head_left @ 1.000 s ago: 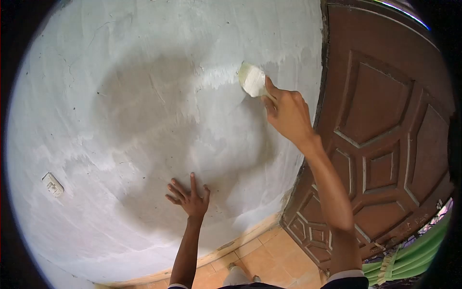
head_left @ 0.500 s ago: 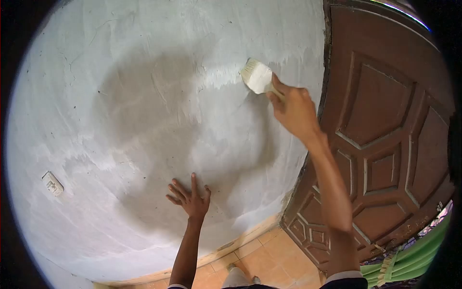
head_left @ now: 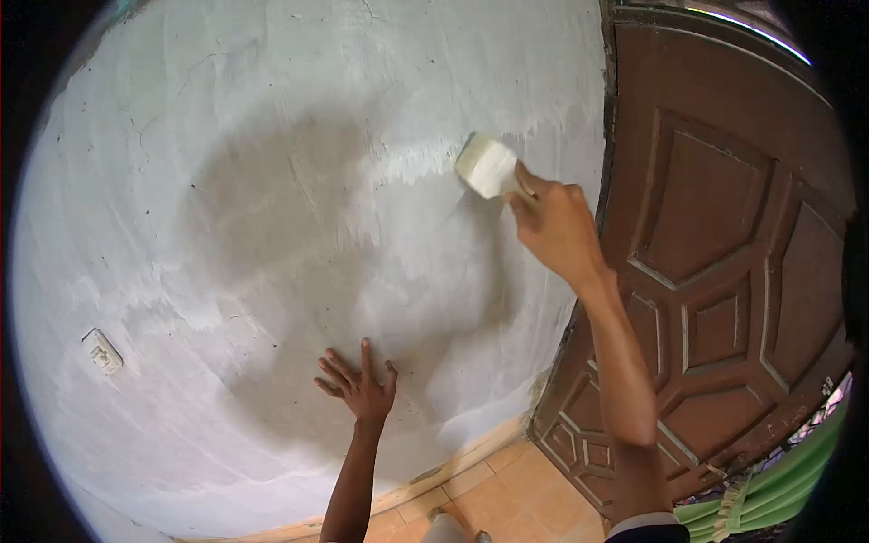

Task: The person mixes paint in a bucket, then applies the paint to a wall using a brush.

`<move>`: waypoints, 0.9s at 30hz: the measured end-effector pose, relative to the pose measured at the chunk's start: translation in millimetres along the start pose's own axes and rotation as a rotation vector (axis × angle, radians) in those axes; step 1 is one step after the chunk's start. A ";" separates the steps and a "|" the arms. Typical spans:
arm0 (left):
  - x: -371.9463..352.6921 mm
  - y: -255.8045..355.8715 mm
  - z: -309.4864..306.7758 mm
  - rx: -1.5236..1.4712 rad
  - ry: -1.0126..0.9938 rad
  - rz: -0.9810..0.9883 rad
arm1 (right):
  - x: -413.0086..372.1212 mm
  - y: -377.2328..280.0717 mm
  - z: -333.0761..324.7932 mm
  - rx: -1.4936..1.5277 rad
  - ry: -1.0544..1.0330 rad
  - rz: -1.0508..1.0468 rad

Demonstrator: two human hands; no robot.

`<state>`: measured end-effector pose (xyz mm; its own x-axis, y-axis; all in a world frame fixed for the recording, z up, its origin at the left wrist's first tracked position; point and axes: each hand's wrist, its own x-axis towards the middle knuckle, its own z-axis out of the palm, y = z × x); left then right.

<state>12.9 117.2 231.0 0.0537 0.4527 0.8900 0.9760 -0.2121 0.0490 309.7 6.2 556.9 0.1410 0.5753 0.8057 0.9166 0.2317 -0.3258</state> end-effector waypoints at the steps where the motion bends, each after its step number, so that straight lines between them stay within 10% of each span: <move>1: 1.0 0.5 0.5 -0.002 0.001 0.002 | 2.0 -2.0 -8.4 0.024 0.011 0.030; 5: -0.1 0.3 -0.6 0.035 0.002 0.012 | 23.5 4.4 -7.0 0.059 0.354 -0.253; 14: 1.1 -0.3 -0.2 0.016 0.019 0.024 | 16.4 0.3 15.4 -0.225 -0.090 -0.076; 27: -0.2 0.3 -2.7 0.001 -0.014 -0.010 | 26.4 4.3 46.6 0.142 0.211 -0.117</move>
<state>12.6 114.7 232.0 0.0473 0.4670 0.8830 0.9766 -0.2071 0.0572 300.0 58.9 553.7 0.1255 0.3653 0.9224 0.8719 0.4029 -0.2782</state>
